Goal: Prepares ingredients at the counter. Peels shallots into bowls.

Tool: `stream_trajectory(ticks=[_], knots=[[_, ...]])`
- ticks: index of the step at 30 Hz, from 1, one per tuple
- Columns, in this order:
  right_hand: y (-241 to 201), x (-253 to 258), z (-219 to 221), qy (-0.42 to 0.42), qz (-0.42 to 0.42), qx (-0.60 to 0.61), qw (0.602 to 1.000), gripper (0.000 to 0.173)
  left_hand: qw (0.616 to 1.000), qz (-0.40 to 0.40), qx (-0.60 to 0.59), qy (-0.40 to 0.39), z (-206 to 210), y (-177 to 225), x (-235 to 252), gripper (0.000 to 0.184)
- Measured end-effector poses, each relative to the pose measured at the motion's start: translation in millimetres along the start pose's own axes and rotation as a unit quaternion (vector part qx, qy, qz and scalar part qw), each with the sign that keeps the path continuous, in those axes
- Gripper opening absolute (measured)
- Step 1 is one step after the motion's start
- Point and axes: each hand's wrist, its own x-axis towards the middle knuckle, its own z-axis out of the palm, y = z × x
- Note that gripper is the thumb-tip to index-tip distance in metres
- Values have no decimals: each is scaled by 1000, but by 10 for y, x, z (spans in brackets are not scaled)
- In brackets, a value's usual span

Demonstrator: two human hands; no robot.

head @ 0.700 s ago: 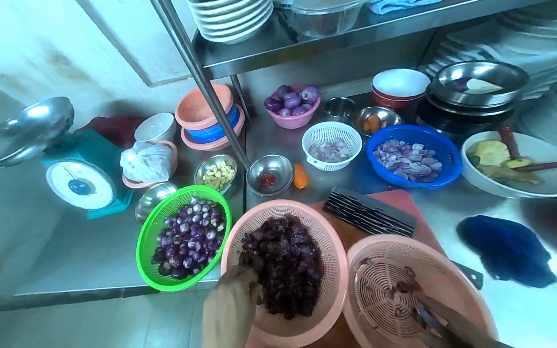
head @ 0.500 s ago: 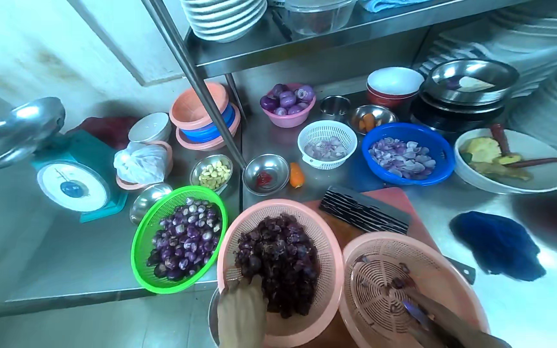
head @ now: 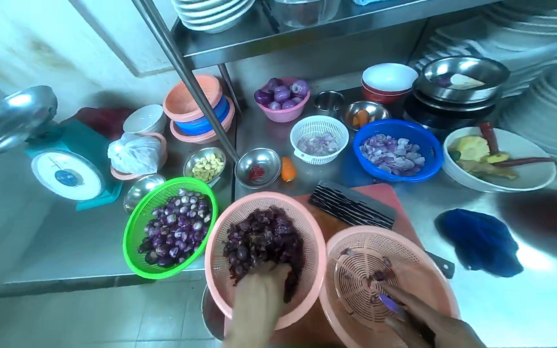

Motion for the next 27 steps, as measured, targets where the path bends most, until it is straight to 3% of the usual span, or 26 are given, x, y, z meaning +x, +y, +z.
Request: stream_trajectory(ticks=[2, 6, 8, 11, 12, 15, 17, 21, 25, 27], knots=[[-38, 46, -83, -19, -23, -5, 1000, 50, 999, 3, 17, -38, 142, 190, 137, 23], [-38, 69, -310, -30, -60, -7, 998, 49, 977, -100, 36, -186, 140, 368, 419, 41], [79, 55, -391, -30, -72, 5, 997, 49, 975, -135, 19, -176, 18, 395, 428, 50], [311, 38, -494, -37, -78, 31, 996, 50, 988, -149, 0, -51, -48, 341, 278, 25], [380, 37, -527, -41, -78, 35, 995, 49, 986, -157, 8, -46, -62, 338, 236, 22], [540, 60, -626, -66, -85, 40, 993, 49, 943, -247, 50, -216, -114, 462, 269, 34], [614, 97, -704, -84, -95, 38, 991, 49, 909, -294, 76, -285, -46, 543, 347, 38], [678, 161, -878, -94, -117, 19, 989, 48, 889, -335, 105, -295, 29, 581, 417, 37], [694, 144, -948, -78, -122, 8, 989, 47, 901, -307, 93, -293, 8, 451, 367, 36], [667, 118, -920, -65, -117, 19, 991, 46, 920, -299, 55, -247, -50, 360, 273, 38]])
